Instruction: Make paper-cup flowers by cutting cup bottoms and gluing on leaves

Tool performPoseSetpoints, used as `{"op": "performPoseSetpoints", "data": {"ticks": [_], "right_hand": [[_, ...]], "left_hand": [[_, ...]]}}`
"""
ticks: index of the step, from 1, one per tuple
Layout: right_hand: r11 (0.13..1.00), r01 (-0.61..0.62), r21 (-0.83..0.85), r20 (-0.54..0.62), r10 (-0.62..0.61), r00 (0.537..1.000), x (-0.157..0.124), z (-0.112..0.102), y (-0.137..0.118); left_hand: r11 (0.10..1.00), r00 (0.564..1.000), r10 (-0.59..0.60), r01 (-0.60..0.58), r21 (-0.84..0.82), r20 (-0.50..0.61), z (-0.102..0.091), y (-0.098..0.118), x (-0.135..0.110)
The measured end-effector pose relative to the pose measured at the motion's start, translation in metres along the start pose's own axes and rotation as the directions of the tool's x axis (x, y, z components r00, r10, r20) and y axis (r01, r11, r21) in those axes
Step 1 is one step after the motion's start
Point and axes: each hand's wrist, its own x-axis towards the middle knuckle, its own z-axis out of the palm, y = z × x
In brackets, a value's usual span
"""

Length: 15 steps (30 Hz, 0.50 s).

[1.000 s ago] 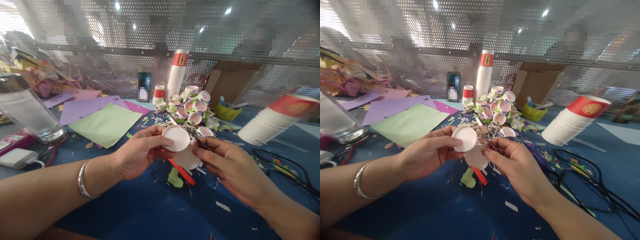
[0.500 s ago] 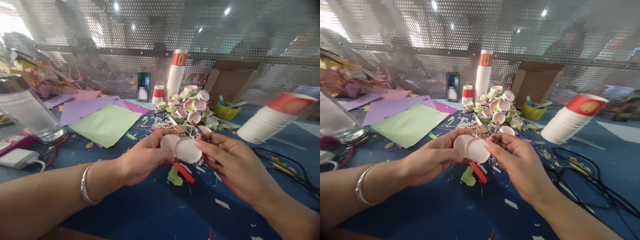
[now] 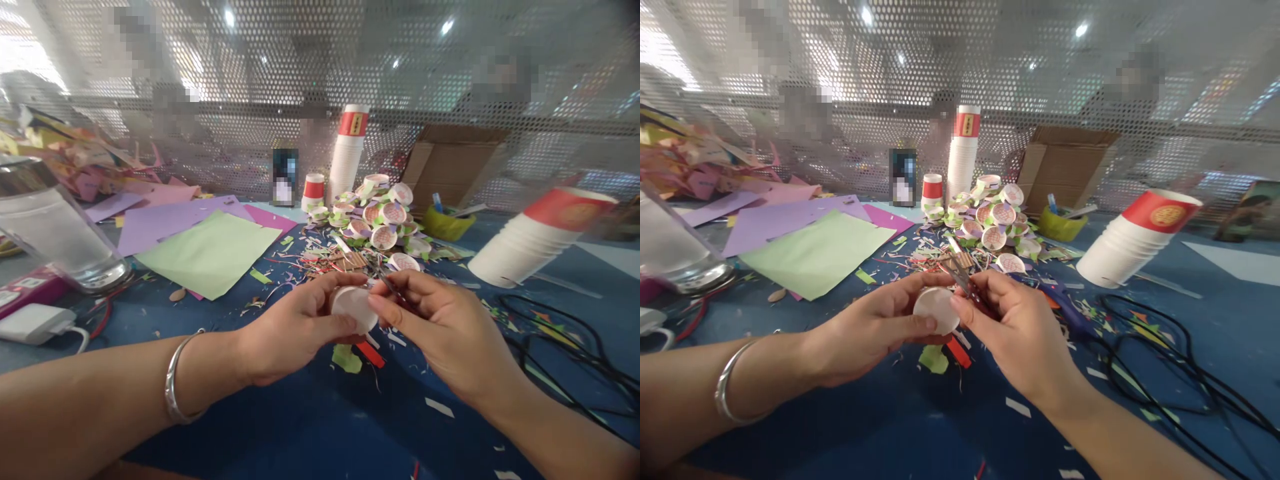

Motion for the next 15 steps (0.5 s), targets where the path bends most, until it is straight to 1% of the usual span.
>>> {"op": "performPoseSetpoints", "data": {"ticks": [4,8,10,12,15], "right_hand": [[0.993,0.036,-0.115,-0.01,-0.037,0.999,0.0,0.0014,-0.0011],[0.982,0.075,-0.176,-0.016,-0.079,0.997,-0.0018,0.0024,-0.0037],[0.974,0.088,-0.209,-0.022,-0.095,0.995,-0.0029,0.0022,-0.0051],[0.965,0.105,-0.239,-0.03,-0.115,0.993,-0.0038,0.0018,-0.0062],[0.948,0.126,-0.291,-0.06,-0.15,0.987,-0.0051,0.0012,-0.0069]], "left_hand": [[0.998,0.999,0.047,-0.047,0.031,0.003,-0.0034,-0.0029,0.0001],[0.988,0.992,0.12,-0.123,0.098,0.039,-0.0065,-0.0073,0.0017],[0.983,0.99,0.132,-0.137,0.123,0.051,-0.006,-0.0073,0.0016],[0.987,0.993,0.108,-0.113,0.111,0.052,-0.0046,-0.0052,0.0004],[0.999,0.999,0.034,-0.034,0.013,0.022,-0.0032,0.0004,-0.0023]]}}
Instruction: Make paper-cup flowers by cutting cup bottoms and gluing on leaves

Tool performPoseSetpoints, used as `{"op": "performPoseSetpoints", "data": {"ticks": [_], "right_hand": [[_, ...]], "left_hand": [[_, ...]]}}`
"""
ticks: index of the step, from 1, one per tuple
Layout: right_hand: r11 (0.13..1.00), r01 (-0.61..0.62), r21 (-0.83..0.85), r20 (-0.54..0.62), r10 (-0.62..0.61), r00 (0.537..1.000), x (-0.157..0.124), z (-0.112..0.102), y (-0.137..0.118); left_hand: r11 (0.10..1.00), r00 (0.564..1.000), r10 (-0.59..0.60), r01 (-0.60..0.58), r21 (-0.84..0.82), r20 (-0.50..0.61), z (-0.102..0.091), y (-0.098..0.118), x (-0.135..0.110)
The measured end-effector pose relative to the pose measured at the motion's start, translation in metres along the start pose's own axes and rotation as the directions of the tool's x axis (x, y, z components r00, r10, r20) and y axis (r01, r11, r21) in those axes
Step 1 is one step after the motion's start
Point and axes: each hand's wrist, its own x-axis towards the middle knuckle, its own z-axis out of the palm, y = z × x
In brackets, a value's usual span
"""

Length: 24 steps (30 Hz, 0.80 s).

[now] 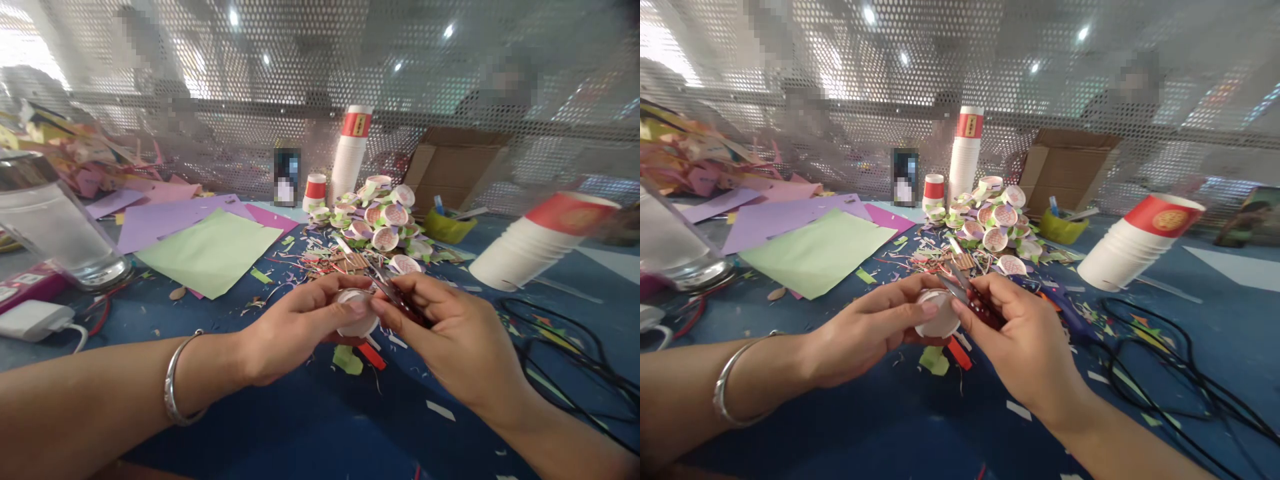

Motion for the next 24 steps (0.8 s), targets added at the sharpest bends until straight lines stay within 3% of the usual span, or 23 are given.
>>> {"op": "performPoseSetpoints", "data": {"ticks": [5,9,16,24], "right_hand": [[0.999,0.035,-0.03,-0.06,-0.036,0.998,-0.003,0.001,0.003],[0.995,0.091,-0.032,-0.057,-0.093,0.994,-0.004,0.001,0.006],[0.997,0.065,-0.037,-0.019,-0.066,0.998,-0.006,-0.002,0.004],[0.994,0.082,-0.076,-0.002,-0.082,0.997,-0.005,0.0,0.005]], "left_hand": [[0.988,0.996,-0.083,0.08,-0.135,-0.017,-0.003,0.007,-0.002],[0.985,0.995,-0.104,0.103,-0.138,0.0,-0.005,0.008,-0.002],[0.98,0.988,-0.152,0.149,-0.129,-0.011,-0.005,0.01,-0.001],[0.999,0.999,-0.029,0.028,-0.021,-0.039,-0.006,-0.005,-0.004]]}}
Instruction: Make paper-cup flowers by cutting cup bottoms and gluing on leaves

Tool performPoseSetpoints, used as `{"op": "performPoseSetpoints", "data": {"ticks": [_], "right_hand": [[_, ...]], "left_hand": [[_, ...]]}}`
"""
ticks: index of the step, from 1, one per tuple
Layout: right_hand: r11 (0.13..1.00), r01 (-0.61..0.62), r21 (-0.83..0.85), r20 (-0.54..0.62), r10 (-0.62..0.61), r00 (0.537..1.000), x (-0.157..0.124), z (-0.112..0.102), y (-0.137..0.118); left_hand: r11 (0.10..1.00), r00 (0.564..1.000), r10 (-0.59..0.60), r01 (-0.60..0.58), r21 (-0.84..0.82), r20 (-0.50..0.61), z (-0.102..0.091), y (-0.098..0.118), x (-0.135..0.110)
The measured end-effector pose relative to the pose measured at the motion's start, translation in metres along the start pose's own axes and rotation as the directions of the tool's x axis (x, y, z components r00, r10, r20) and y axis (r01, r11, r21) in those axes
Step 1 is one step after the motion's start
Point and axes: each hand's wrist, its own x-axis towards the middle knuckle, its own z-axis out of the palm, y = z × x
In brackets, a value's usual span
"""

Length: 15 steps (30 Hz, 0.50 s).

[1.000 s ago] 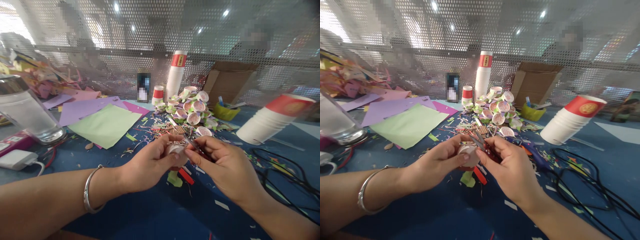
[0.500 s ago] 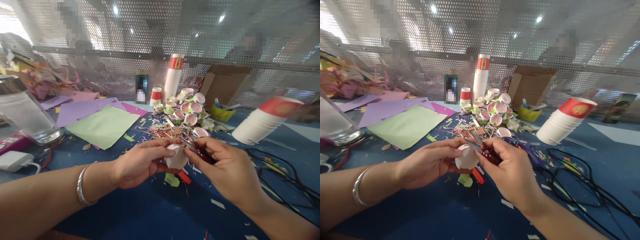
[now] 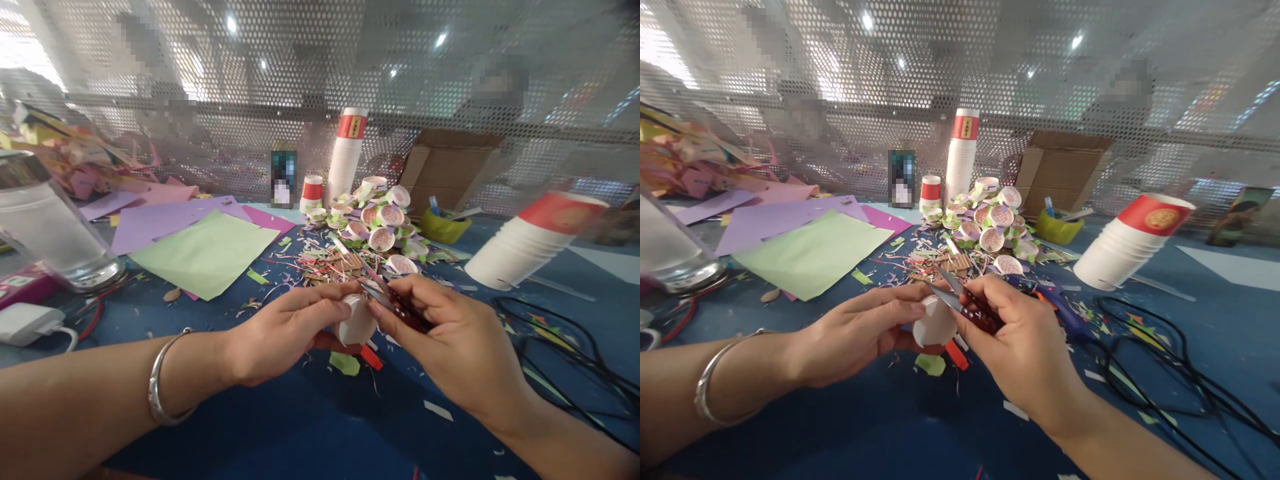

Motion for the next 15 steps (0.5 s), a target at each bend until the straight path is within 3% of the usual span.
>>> {"op": "performPoseSetpoints", "data": {"ticks": [4,8,12,15], "right_hand": [[1.0,0.017,-0.007,-0.02,-0.017,1.0,0.0,0.0,0.0],[0.998,0.066,-0.007,-0.055,-0.066,0.996,-0.001,-0.002,-0.001],[0.996,0.089,0.01,-0.047,-0.089,0.995,-0.002,-0.003,-0.003],[0.997,0.06,0.057,-0.033,-0.058,0.998,-0.002,-0.003,-0.005]], "left_hand": [[0.981,0.997,0.066,-0.071,0.179,0.036,-0.003,-0.002,-0.004],[0.878,0.969,0.225,-0.246,0.41,0.1,-0.009,-0.001,-0.005],[0.826,0.924,0.325,-0.381,0.415,0.201,-0.011,-0.002,-0.005],[0.821,0.921,0.345,-0.389,0.418,0.181,-0.009,-0.002,-0.007]]}}
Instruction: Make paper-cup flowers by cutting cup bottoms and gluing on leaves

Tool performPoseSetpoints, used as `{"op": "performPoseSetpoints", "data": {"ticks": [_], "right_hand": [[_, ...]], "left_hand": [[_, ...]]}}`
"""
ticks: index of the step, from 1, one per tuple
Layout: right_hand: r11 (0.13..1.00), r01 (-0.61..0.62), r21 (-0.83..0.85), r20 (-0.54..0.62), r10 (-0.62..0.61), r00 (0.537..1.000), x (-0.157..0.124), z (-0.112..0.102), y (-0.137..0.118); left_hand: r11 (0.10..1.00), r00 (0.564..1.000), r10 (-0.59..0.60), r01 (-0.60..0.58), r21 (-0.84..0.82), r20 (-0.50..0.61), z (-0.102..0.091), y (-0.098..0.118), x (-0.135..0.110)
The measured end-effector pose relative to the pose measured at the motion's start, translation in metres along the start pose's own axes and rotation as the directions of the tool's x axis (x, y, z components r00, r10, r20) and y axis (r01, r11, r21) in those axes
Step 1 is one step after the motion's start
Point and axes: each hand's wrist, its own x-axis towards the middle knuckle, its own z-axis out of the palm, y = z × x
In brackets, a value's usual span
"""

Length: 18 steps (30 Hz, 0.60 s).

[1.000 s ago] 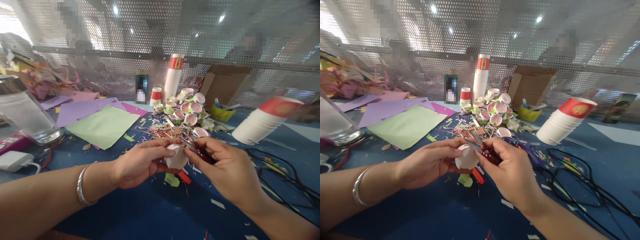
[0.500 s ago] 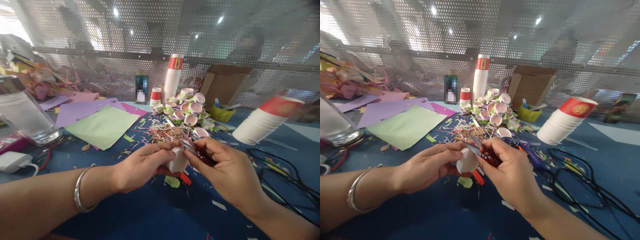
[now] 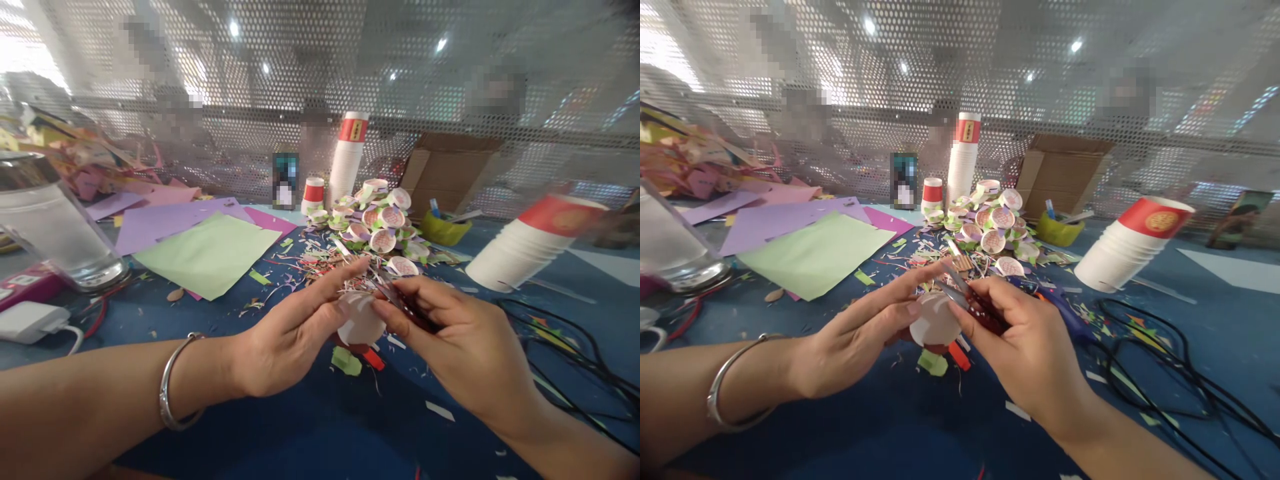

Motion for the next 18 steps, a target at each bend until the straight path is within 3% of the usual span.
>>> {"op": "performPoseSetpoints", "data": {"ticks": [4,12,18], "right_hand": [[0.993,-0.071,0.1,0.029,0.068,0.997,0.001,0.0,-0.001],[0.923,-0.253,0.289,0.194,0.203,0.96,0.005,-0.002,0.006],[0.891,-0.3,0.341,0.208,0.239,0.948,0.005,0.002,0.004]], "left_hand": [[0.994,0.996,-0.084,0.086,-0.065,0.032,0.002,0.006,-0.001],[0.946,0.972,-0.232,0.234,-0.226,0.036,0.004,0.006,0.005],[0.95,0.962,-0.264,0.273,-0.149,0.075,0.006,0.005,0.01]]}}
